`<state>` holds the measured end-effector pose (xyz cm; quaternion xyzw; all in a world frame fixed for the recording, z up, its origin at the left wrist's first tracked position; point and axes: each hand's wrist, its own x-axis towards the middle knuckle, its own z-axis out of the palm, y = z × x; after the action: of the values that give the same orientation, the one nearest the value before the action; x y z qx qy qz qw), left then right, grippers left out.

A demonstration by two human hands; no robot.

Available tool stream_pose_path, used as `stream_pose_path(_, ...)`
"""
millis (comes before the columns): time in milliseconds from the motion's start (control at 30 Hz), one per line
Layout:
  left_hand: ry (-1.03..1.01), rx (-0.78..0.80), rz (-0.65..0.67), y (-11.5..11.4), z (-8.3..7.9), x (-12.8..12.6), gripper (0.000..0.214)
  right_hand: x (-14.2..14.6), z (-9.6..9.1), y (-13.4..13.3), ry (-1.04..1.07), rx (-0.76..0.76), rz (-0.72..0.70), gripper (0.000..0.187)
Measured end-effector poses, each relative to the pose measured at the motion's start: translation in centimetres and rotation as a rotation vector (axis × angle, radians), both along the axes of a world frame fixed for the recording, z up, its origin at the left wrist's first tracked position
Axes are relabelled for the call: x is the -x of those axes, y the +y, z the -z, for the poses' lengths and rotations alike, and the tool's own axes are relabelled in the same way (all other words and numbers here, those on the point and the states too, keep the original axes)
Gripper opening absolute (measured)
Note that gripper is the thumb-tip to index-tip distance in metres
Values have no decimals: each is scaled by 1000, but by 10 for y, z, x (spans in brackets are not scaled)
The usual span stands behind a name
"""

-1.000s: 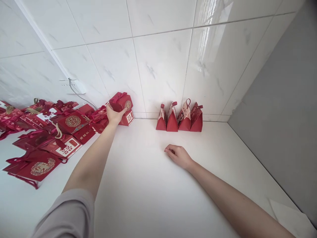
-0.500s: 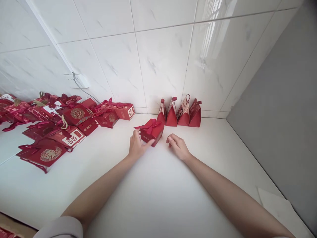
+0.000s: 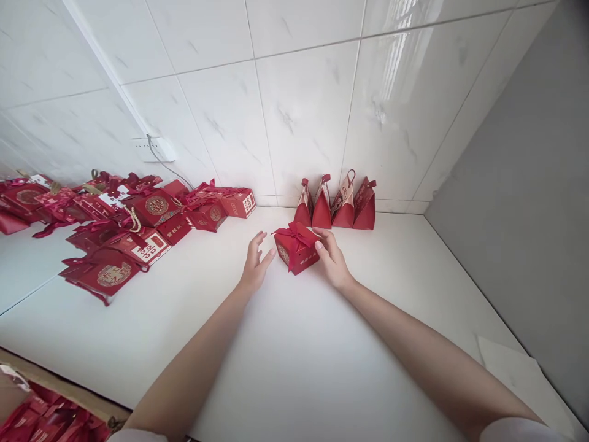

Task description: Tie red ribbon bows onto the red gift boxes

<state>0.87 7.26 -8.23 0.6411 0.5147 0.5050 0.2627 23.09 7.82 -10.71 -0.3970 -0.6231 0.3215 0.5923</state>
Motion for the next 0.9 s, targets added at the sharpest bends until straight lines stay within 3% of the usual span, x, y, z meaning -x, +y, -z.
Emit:
stream_pose_path(67, -50, 126, 94, 13, 6, 2, 60, 2, 0, -1, 57, 49, -89, 42)
stream_pose_path(200, -86, 250, 159, 18, 3, 10, 61, 6, 3, -4, 90, 80, -191, 41)
stream_pose_path(367, 176, 257, 107, -7, -29, 31, 59, 10, 9, -5, 67, 104, -190, 37)
stream_pose_path(467, 204, 239, 183, -20, -47, 33, 46, 9, 9, -2, 62, 147, -175, 39)
stream_pose_path(567, 210, 233, 369, -30, -59, 27, 32, 3, -1, 1, 92, 189, -250, 42)
stream_pose_path(700, 287, 265, 591, -42, -70, 21, 30, -10, -26, 3, 122, 259, -425, 37)
stream_pose_path(900, 418, 339, 609, -43, -74, 25, 20, -21, -44, 1, -19, 435, -685, 36)
